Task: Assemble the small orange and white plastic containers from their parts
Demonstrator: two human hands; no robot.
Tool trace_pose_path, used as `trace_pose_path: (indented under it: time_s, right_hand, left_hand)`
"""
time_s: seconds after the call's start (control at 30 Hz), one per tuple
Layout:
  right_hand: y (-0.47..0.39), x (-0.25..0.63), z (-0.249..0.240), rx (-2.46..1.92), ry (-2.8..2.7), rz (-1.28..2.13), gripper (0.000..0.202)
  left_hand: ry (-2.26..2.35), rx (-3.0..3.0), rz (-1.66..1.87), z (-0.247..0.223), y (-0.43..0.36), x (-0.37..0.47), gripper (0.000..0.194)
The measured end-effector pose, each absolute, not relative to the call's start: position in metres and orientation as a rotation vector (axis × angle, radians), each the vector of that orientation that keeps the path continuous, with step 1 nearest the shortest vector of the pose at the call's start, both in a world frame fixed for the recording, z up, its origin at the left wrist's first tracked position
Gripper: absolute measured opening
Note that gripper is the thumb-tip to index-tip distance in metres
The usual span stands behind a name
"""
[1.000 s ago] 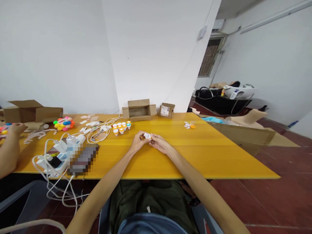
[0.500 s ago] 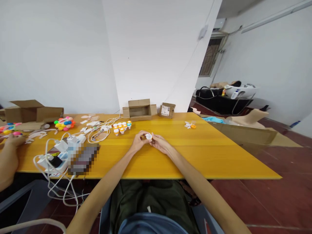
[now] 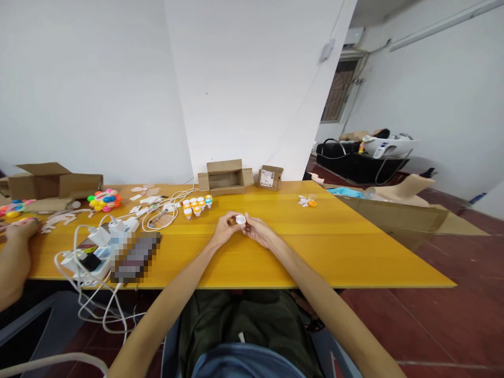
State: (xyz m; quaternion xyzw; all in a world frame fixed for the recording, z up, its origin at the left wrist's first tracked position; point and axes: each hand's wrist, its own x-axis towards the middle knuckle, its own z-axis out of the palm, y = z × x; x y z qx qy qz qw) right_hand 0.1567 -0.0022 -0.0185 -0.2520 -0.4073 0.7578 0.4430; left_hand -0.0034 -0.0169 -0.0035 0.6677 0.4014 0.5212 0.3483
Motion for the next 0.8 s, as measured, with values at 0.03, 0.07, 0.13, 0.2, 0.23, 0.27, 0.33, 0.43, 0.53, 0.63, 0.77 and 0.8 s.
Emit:
trace_pose_path:
  time_s: [0.03,0.07,0.13,0.2,0.23,0.27,0.33,0.43,0.53,0.63,0.77,0.8]
  right_hand:
    - [-0.0019,0.1569,-0.0188,-0.620,-1.005,1.883,0.020]
    - [-0.0019,0.1571,-0.0190,-0.616,-0.998,1.886,0.020]
    - [-0.0020,0.1572,-0.0192,-0.613,-0.983,1.889,0.019]
    - [-0.0022,0.1571,-0.0193,-0.621,-0.976,1.895,0.015]
    - [-0.0023,0.1570,-0.0194,-0.628,-0.973,1.897,0.013]
    - [-0.0023,0.1569,-0.0195,-0.636,-0.968,1.898,0.011]
    - [-0.0023,0.1568,-0.0197,-0.653,-0.960,1.897,0.010]
    - [-0.0022,0.1571,-0.0205,-0.652,-0.954,1.885,0.010]
    - [-0.0024,0.1577,-0.0211,-0.625,-0.951,1.868,0.012]
    - [-0.0028,0.1580,-0.0218,-0.602,-0.939,1.859,0.015]
    - [-0.0026,0.1579,-0.0231,-0.587,-0.941,1.848,0.017]
    - [-0.0024,0.1579,-0.0233,-0.587,-0.942,1.844,0.016]
  left_hand:
    - [1.052,1.721,1.366,-0.0041,-0.0165,-0.0035,0.029]
    - [1.061,1.709,1.386,-0.0048,-0.0161,-0.0038,0.029]
    - [1.073,1.687,1.422,-0.0056,-0.0158,-0.0042,0.028]
    - [1.078,1.677,1.439,-0.0059,-0.0161,-0.0041,0.027]
    - [1.079,1.674,1.440,-0.0058,-0.0164,-0.0039,0.026]
    - [1.079,1.672,1.438,-0.0057,-0.0166,-0.0035,0.026]
    - [1.076,1.663,1.432,-0.0056,-0.0167,-0.0025,0.026]
    - [1.065,1.653,1.414,-0.0058,-0.0165,-0.0010,0.027]
    - [1.068,1.668,1.415,-0.0058,-0.0170,-0.0004,0.027]
    - [1.078,1.681,1.432,-0.0053,-0.0184,-0.0002,0.026]
    - [1.089,1.674,1.438,-0.0051,-0.0193,0.0000,0.028]
    - [1.086,1.675,1.436,-0.0052,-0.0193,0.0000,0.028]
